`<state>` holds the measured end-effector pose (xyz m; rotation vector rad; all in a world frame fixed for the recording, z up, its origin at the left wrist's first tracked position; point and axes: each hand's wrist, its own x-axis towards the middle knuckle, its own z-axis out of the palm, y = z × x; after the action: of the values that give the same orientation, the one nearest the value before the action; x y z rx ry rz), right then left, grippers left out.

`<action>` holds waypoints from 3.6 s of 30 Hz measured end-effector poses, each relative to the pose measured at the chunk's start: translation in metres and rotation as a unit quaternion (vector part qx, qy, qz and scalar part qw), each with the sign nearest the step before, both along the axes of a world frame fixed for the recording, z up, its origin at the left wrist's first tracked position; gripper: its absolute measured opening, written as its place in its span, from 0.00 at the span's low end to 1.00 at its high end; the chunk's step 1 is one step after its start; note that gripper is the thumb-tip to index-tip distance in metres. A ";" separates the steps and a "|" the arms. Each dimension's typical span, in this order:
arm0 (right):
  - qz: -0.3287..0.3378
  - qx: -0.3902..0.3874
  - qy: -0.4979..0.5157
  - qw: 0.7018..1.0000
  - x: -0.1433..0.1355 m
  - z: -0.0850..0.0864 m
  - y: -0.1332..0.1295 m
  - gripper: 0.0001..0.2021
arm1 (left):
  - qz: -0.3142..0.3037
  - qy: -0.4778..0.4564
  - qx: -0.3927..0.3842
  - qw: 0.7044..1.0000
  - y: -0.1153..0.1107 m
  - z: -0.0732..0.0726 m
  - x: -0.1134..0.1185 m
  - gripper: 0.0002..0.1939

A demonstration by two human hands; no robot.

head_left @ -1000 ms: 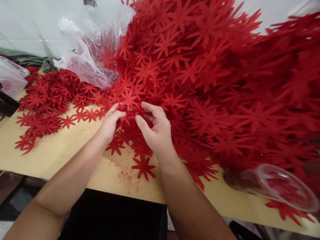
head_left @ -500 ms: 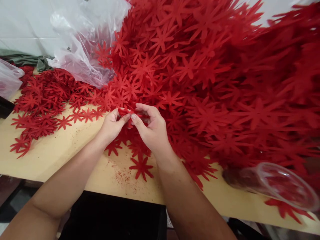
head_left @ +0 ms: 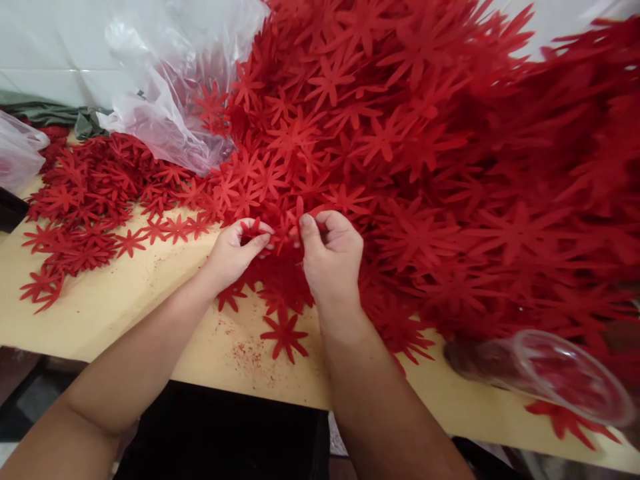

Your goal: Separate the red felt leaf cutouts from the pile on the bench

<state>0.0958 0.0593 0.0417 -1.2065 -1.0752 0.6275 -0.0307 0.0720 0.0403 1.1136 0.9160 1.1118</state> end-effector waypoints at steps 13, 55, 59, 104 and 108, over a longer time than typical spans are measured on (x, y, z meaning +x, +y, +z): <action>-0.024 0.071 -0.142 0.987 0.000 -0.015 0.002 0.19 | 0.004 -0.083 -0.065 0.994 -0.005 0.010 -0.005 0.15; 0.027 0.011 -0.027 0.999 -0.006 -0.007 -0.002 0.16 | 0.056 0.027 -0.018 0.998 0.001 0.003 -0.009 0.22; -0.016 0.062 -0.120 0.991 -0.004 -0.011 -0.002 0.15 | 0.063 0.051 -0.023 0.996 0.006 0.001 -0.009 0.20; -0.050 0.132 -0.230 0.963 -0.002 -0.008 -0.007 0.11 | 0.038 0.003 -0.010 0.999 0.000 0.008 -0.009 0.14; -0.052 0.121 -0.222 0.966 -0.003 -0.008 -0.007 0.10 | 0.011 0.016 -0.026 0.999 0.003 0.006 -0.007 0.15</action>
<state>0.0924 0.0524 0.0334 -1.2054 -1.4062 0.1354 -0.0380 0.0747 0.0466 1.0827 0.9796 1.0856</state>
